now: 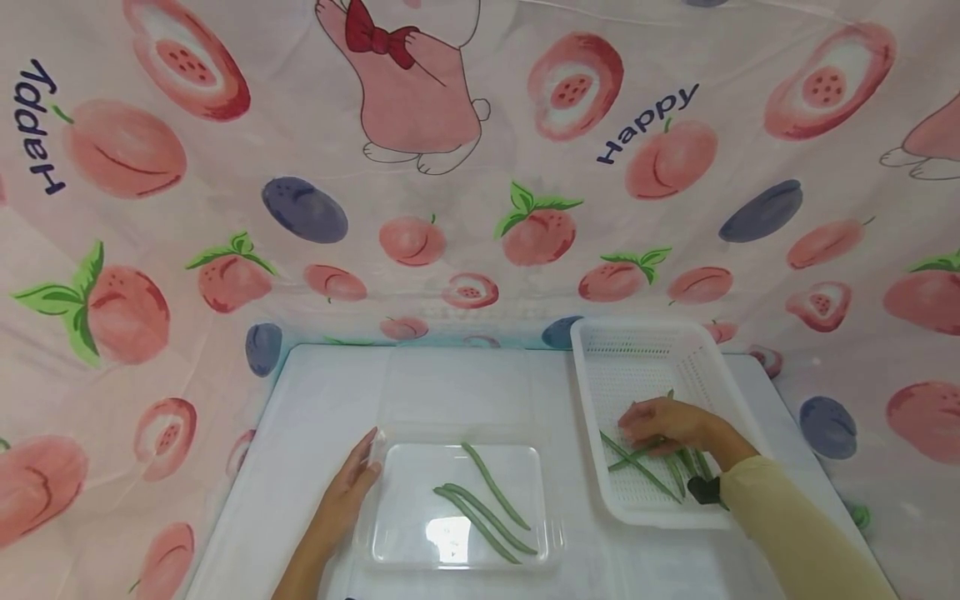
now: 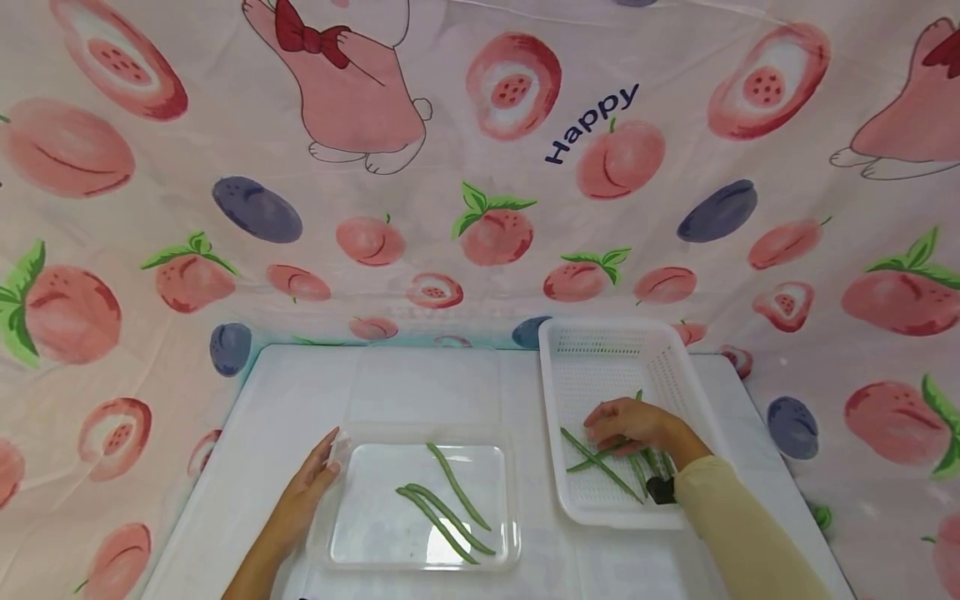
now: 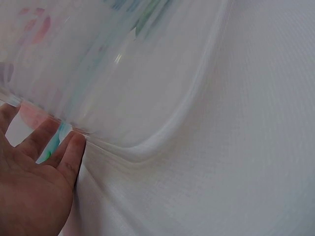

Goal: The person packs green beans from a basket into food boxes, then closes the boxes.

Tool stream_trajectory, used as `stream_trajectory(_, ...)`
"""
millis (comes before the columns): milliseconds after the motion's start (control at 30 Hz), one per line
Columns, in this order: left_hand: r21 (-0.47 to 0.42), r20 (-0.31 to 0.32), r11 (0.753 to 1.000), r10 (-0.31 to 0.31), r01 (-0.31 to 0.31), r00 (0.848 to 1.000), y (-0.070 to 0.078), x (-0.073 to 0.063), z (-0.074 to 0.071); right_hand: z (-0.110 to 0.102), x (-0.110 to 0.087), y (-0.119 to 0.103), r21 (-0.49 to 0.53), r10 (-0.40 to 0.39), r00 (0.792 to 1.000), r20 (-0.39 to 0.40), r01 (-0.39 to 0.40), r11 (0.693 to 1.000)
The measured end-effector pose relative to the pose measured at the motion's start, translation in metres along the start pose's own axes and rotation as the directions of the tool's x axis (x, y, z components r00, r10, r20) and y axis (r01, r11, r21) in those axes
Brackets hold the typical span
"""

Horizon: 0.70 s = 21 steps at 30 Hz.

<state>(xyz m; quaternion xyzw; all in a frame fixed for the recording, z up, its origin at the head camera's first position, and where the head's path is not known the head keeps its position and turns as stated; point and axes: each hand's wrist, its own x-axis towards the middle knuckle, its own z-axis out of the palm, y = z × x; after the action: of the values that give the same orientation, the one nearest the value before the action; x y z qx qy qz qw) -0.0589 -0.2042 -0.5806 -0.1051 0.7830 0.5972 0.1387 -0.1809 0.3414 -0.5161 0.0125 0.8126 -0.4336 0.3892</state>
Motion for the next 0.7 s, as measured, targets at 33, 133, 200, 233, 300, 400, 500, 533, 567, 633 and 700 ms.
stream_trajectory(33,-0.003,0.001,1.000,-0.003,0.003,1.000,0.000,0.000,0.000,0.001,0.001,0.001,0.001,0.009,1.000,-0.002,-0.009,1.000)
stream_trajectory(133,-0.008,0.003,1.000,-0.013,0.013,1.000,0.001,0.000,0.000,0.002,0.003,0.003,-0.007,0.020,1.000,-0.011,-0.020,1.000)
stream_trajectory(200,-0.009,0.003,1.000,-0.018,0.018,1.000,0.001,0.000,0.000,0.003,0.005,0.003,-0.012,0.023,1.000,-0.013,-0.023,1.000)
stream_trajectory(233,-0.008,0.003,1.000,-0.018,0.018,1.000,0.001,0.000,0.000,0.004,0.005,0.003,-0.010,0.025,1.000,-0.012,-0.025,1.000)
stream_trajectory(300,-0.006,0.001,1.000,-0.016,0.016,1.000,0.001,-0.001,0.000,0.005,0.007,0.002,-0.005,0.023,1.000,-0.002,-0.023,1.000)
stream_trajectory(400,0.000,-0.002,1.000,-0.011,0.011,1.000,0.001,-0.001,0.000,0.008,0.010,0.001,0.002,0.031,0.999,0.008,-0.032,1.000)
stream_trajectory(500,0.003,-0.001,1.000,-0.005,0.005,1.000,0.000,-0.001,0.000,0.011,0.013,0.000,-0.022,0.045,0.999,0.000,-0.045,0.999)
stream_trajectory(533,0.004,-0.002,1.000,-0.003,0.003,1.000,0.000,0.000,0.000,0.012,0.014,0.000,-0.036,0.050,0.999,-0.005,-0.050,0.998)
stream_trajectory(567,0.007,-0.002,1.000,-0.002,0.002,1.000,0.000,0.000,0.000,0.014,0.014,0.000,-0.048,0.055,0.998,-0.010,-0.055,0.997)
stream_trajectory(633,0.013,-0.005,1.000,0.000,0.001,1.000,0.000,0.000,-0.001,0.015,0.015,-0.001,-0.071,0.063,0.998,-0.025,-0.065,0.995)
stream_trajectory(700,0.012,-0.006,1.000,0.002,-0.002,1.000,0.000,0.001,-0.001,0.017,0.015,-0.002,-0.088,0.068,0.997,-0.039,-0.071,0.994)
